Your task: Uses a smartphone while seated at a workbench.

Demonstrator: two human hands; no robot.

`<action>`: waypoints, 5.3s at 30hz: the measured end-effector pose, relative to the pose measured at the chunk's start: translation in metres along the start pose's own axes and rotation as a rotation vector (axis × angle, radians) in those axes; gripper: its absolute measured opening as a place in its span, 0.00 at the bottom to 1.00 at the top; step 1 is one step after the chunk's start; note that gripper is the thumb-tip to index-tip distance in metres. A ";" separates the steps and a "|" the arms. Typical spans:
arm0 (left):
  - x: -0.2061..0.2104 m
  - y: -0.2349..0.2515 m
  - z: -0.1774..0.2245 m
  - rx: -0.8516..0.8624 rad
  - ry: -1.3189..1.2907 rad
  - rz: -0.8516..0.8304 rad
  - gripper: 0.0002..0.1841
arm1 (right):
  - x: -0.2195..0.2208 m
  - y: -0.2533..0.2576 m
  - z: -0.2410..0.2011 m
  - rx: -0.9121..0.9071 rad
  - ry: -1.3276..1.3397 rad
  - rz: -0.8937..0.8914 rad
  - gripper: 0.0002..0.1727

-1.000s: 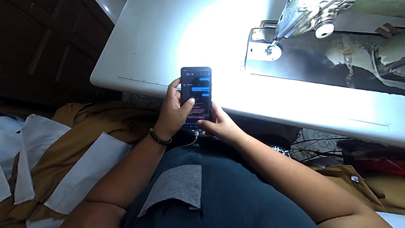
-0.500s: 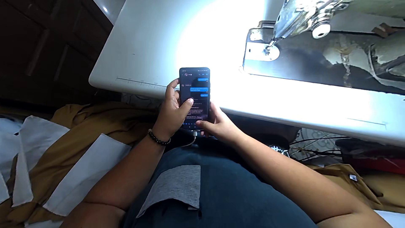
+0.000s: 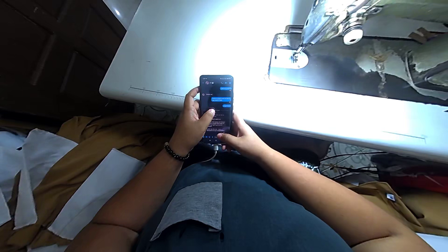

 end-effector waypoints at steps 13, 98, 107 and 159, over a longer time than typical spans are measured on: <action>0.000 -0.001 -0.004 0.007 -0.001 -0.005 0.36 | 0.001 0.001 0.003 0.009 0.019 0.004 0.35; 0.004 -0.001 -0.007 0.021 0.000 -0.010 0.38 | -0.001 0.003 0.006 0.010 -0.012 0.027 0.23; 0.006 -0.001 -0.009 0.034 0.009 -0.025 0.38 | -0.003 0.004 0.008 0.018 -0.056 0.075 0.17; 0.008 -0.001 -0.007 0.006 -0.012 -0.022 0.35 | -0.001 0.004 0.004 -0.001 -0.083 0.035 0.36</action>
Point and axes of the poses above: each hand's wrist, its own y-axis towards the middle knuckle, its own x-axis out of the palm, z = x × y, the point moved 7 cm from there along y, towards the middle knuckle, and after that the axes turned 3 degrees about x, right-handed, at the moved point
